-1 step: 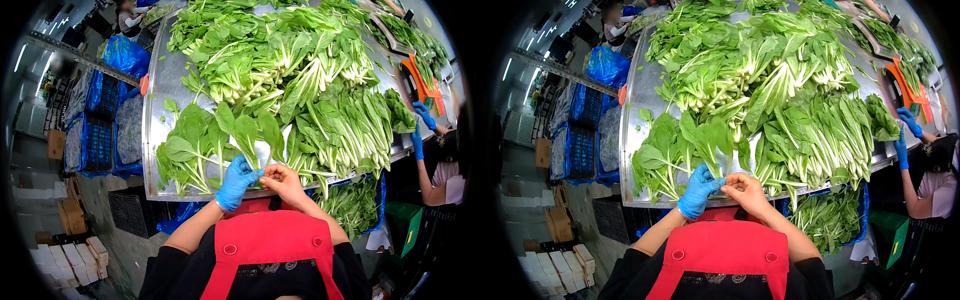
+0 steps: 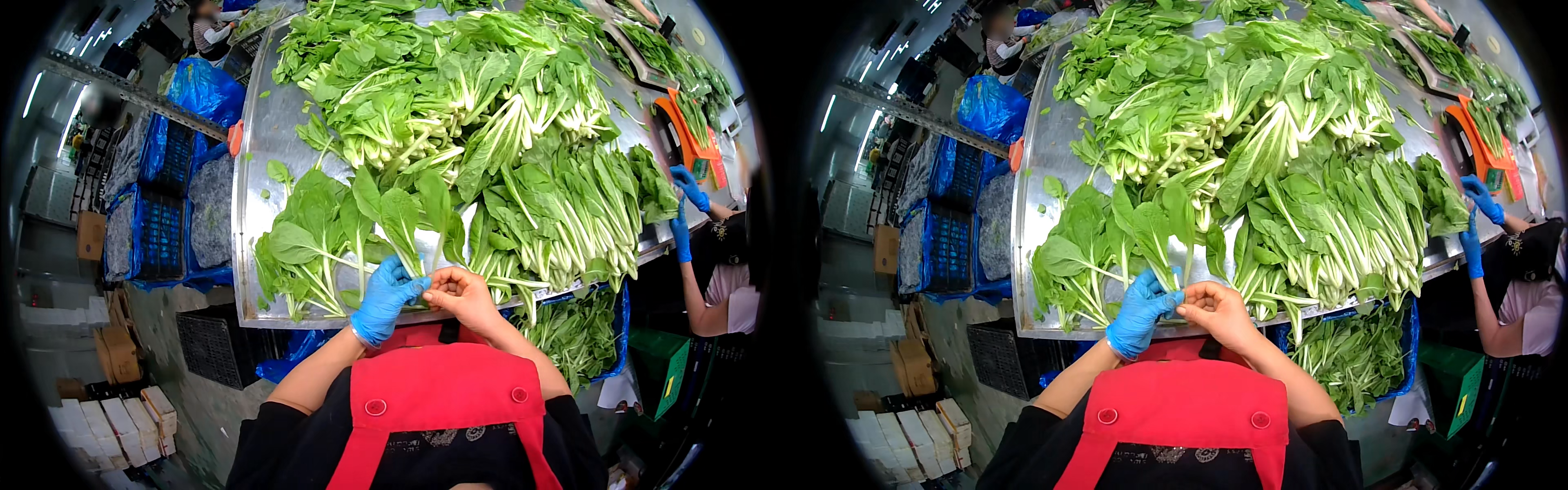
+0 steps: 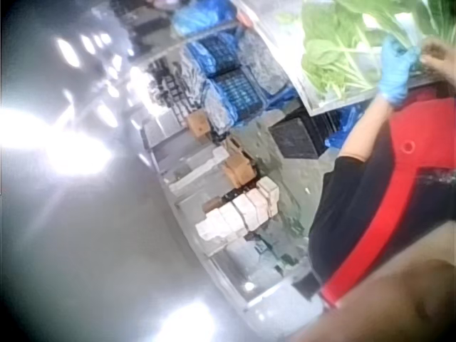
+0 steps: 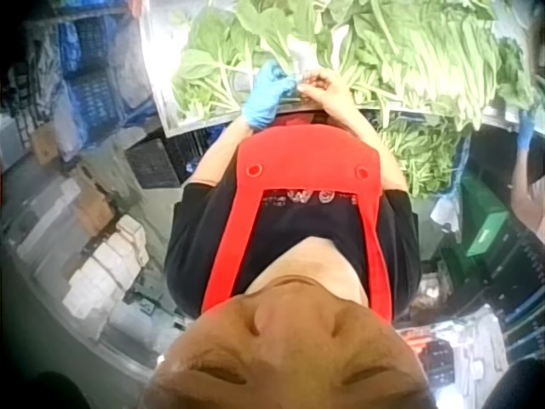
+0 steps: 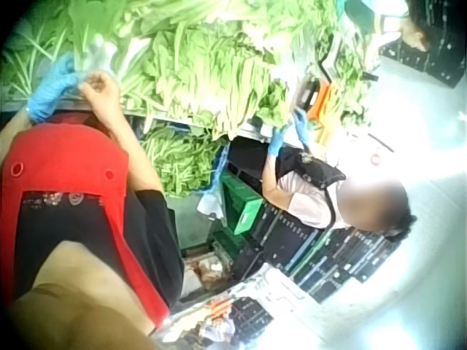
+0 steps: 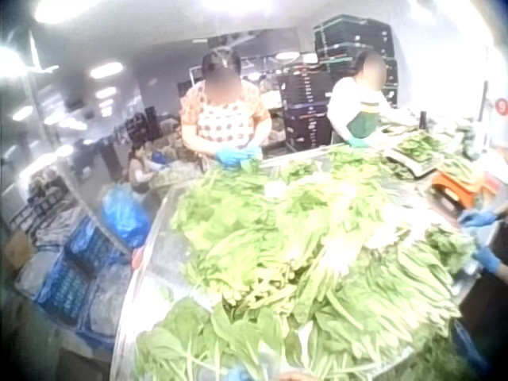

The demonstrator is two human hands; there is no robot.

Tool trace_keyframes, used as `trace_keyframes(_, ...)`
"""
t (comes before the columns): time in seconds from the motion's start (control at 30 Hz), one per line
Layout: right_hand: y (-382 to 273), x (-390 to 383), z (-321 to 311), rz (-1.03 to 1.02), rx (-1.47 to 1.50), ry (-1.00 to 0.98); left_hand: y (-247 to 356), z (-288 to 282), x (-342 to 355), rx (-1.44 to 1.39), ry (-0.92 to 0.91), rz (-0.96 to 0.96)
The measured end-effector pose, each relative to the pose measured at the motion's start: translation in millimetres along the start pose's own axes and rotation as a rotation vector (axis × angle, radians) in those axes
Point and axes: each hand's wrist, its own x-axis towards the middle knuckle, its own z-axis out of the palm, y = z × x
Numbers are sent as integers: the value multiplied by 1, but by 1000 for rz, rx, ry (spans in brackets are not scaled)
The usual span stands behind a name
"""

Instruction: The person sorts leafy green vegetables on a metal table, picking up bunches, separating leaves, and arranging them. Other workers are visible in the background performing similar tasks.

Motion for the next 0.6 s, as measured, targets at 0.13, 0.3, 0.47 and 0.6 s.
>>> trace_keyframes(0.13,8,3,1,74,63,1,-5,-6,-2,30,-31,-37)
trace_keyframes(0.3,11,2,17,-15,249,132,-11,-18,-3,-93,1,-65)
trace_keyframes(0.47,19,13,29,-122,325,179,-8,-21,-6,-287,100,52)
trace_keyframes(0.6,11,17,29,-291,336,289,-5,-45,-3,-442,228,181)
